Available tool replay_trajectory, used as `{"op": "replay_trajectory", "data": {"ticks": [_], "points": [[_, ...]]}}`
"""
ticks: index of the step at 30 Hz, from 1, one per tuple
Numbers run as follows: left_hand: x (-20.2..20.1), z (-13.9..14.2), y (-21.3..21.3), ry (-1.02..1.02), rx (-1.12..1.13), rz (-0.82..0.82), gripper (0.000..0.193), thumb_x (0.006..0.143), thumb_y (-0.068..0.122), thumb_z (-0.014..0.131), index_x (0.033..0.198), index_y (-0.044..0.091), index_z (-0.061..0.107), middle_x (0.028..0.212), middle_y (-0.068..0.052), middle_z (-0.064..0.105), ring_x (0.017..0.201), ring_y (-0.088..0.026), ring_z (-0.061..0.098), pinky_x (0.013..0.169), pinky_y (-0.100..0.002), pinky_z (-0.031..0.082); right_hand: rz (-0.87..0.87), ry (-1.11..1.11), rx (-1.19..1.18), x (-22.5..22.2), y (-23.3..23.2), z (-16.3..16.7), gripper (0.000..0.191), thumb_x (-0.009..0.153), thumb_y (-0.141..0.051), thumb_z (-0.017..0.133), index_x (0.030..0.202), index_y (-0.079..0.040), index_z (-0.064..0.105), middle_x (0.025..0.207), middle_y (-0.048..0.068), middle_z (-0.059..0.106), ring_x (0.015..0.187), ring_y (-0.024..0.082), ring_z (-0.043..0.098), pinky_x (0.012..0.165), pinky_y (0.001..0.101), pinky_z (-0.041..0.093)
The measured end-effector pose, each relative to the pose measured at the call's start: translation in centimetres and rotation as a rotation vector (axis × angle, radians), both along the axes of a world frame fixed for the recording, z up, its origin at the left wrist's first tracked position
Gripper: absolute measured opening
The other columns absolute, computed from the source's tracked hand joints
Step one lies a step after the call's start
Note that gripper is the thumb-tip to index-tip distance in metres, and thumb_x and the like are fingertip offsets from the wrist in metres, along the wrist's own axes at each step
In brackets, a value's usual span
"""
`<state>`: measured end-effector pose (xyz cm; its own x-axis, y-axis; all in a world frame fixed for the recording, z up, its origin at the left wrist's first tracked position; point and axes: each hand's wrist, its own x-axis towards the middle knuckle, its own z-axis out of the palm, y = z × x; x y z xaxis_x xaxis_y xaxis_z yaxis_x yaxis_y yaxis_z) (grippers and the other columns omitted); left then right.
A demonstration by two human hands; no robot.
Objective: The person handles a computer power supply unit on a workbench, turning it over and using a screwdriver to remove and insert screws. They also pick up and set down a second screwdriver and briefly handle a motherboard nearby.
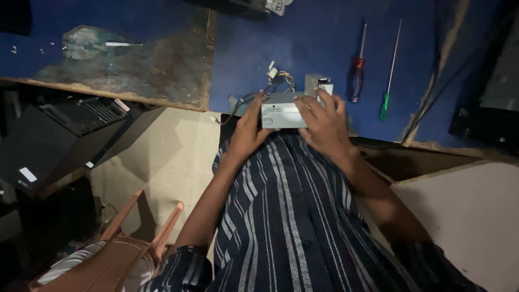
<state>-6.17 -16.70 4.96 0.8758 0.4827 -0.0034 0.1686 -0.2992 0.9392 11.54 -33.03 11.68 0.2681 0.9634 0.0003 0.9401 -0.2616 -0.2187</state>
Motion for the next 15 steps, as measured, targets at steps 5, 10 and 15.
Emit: {"op": "replay_trajectory", "data": {"ticks": [5, 10, 15], "points": [[0.2, -1.6, -0.2, -0.052, 0.052, 0.033, 0.078, 0.09, 0.012, 0.079, 0.154, -0.003, 0.037, 0.154, -0.026, 0.049, 0.144, -0.043, 0.049, 0.117, -0.046, 0.044, -0.065, 0.097, -0.01, 0.6, 0.5, 0.1, 0.096, 0.071, -0.03, 0.092, 0.152, -0.007, 0.047, 0.156, 0.024, 0.039, 0.148, 0.044, 0.03, 0.117, 0.063, 0.029], [0.2, -1.8, -0.1, -0.025, 0.087, 0.033, 0.077, 0.09, 0.019, 0.082, 0.15, -0.005, 0.04, 0.148, -0.027, 0.053, 0.14, -0.044, 0.051, 0.118, -0.047, 0.043, -0.098, 0.262, -0.026, 3.3, 1.3, 1.1, 0.119, 0.059, -0.039, 0.095, 0.156, -0.002, 0.038, 0.161, 0.036, 0.023, 0.149, 0.054, 0.019, 0.119, 0.0678, 0.023], [0.9, -0.5, 0.2, 0.008, 0.136, -0.003, 0.08, 0.087, 0.023, 0.084, 0.149, -0.006, 0.042, 0.149, -0.029, 0.052, 0.138, -0.046, 0.052, 0.116, -0.048, 0.042, 0.102, 0.155, -0.178, 6.2, 2.5, 1.8, 0.093, 0.055, -0.034, 0.094, 0.135, -0.003, 0.059, 0.155, 0.031, 0.036, 0.147, 0.051, 0.032, 0.118, 0.0644, 0.032]]}}
